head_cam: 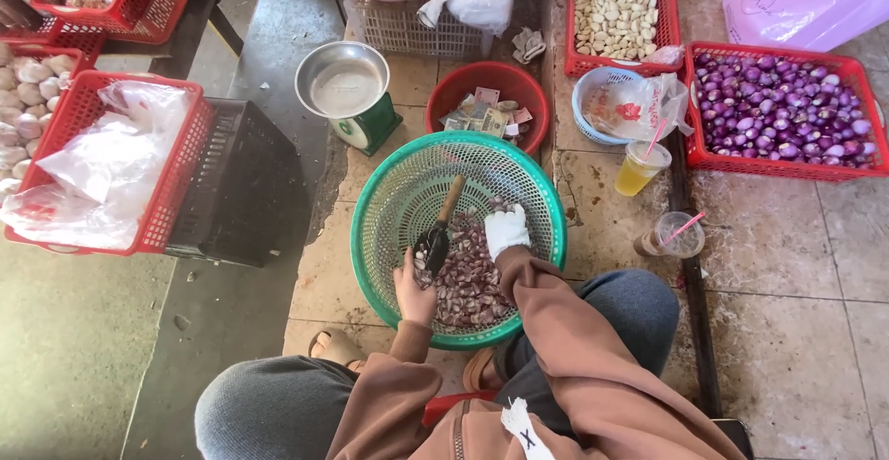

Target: Peeling and slicing small red onions into a plastic basket using a knife

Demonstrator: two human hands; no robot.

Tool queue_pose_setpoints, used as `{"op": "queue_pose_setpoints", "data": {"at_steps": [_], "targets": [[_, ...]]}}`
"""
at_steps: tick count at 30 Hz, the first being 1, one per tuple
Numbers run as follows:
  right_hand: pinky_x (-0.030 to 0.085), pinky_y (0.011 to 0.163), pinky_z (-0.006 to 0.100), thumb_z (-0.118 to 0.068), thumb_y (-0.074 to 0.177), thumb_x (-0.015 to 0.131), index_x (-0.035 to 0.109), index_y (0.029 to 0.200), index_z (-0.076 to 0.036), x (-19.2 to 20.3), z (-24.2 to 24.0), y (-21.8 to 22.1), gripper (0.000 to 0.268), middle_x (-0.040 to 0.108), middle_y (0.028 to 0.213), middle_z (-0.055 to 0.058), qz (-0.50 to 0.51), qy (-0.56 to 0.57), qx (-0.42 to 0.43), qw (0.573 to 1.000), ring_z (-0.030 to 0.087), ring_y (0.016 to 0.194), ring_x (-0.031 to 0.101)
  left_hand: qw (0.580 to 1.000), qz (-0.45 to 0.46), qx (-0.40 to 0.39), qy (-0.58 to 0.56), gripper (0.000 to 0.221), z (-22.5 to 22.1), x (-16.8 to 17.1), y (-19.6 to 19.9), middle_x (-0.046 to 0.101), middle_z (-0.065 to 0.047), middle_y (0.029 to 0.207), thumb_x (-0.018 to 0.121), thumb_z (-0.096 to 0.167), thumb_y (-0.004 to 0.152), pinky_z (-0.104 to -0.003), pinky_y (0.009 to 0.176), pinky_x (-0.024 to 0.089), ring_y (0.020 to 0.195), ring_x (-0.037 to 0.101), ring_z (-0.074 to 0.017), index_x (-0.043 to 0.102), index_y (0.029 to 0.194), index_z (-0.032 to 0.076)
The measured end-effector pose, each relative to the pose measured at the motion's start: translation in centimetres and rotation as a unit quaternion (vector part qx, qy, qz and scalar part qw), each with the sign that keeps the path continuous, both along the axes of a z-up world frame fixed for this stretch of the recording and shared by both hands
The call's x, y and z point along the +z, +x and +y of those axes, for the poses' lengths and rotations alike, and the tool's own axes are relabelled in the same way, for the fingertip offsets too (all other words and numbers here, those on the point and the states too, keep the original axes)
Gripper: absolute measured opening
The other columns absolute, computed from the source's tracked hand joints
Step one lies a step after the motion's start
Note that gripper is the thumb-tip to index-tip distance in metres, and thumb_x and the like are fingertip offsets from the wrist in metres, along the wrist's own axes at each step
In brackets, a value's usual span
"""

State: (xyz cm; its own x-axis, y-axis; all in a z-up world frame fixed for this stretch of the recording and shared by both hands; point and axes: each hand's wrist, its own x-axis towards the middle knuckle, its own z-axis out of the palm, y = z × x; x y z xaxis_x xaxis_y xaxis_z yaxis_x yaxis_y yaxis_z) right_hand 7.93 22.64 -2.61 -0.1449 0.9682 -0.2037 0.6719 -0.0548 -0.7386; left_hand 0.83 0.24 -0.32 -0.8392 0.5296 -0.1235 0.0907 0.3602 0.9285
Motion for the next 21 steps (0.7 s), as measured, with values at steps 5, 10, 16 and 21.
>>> {"op": "queue_pose_setpoints", "data": {"at_steps": [5, 10, 16, 21], "targets": [[0.047, 0.092, 0.026, -0.016, 0.084, 0.061, 0.056, 0.126, -0.014, -0.2, 0.4, 0.2, 0.042, 0.072, 0.113, -0.007, 0.12, -0.118, -0.028, 0.985, 0.015, 0.097, 0.064, 1.0, 0.003, 0.013, 0.002, 0.099, -0.4, 0.3, 0.2, 0.05, -0.016, 0.101, 0.053, -0.015, 0.063, -0.031, 0.094, 0.047, 0.094, 0.059, -0.0339, 0.041, 0.157, 0.015], [0.036, 0.113, 0.04, -0.043, 0.094, 0.058, 0.069, 0.114, -0.037, 1.8, 1.0, 2.0, 0.024, 0.073, 0.121, -0.006, -0.302, 0.042, 0.333, 0.892, 0.022, 0.116, 0.07, 1.0, -0.022, 0.014, 0.013, 0.098, -0.1, 0.0, 0.3, 0.052, -0.019, 0.103, 0.053, -0.013, 0.063, -0.035, 0.094, 0.048, 0.098, 0.06, -0.0339, 0.044, 0.155, 0.017], [0.053, 0.1, 0.042, -0.046, 0.098, 0.051, 0.058, 0.133, -0.053, 4.3, 1.9, 3.7, 0.036, 0.068, 0.131, -0.006, -0.282, 0.023, 0.256, 0.924, 0.025, 0.118, 0.067, 0.995, -0.084, 0.032, 0.041, 0.099, 0.0, 0.6, 0.2, 0.051, -0.02, 0.107, 0.053, -0.012, 0.063, -0.034, 0.098, 0.048, 0.102, 0.06, -0.0296, 0.044, 0.156, 0.017], [0.057, 0.092, 0.047, -0.033, 0.092, 0.063, 0.045, 0.148, -0.035, 11.6, -1.1, 1.2, 0.058, 0.052, 0.147, 0.009, -0.392, 0.153, 0.284, 0.861, 0.033, 0.116, 0.065, 0.995, -0.079, 0.054, 0.014, 0.1, -0.5, -0.4, -0.2, 0.053, -0.019, 0.11, 0.056, -0.009, 0.062, -0.037, 0.1, 0.05, 0.107, 0.062, -0.0326, 0.043, 0.156, 0.02]]}}
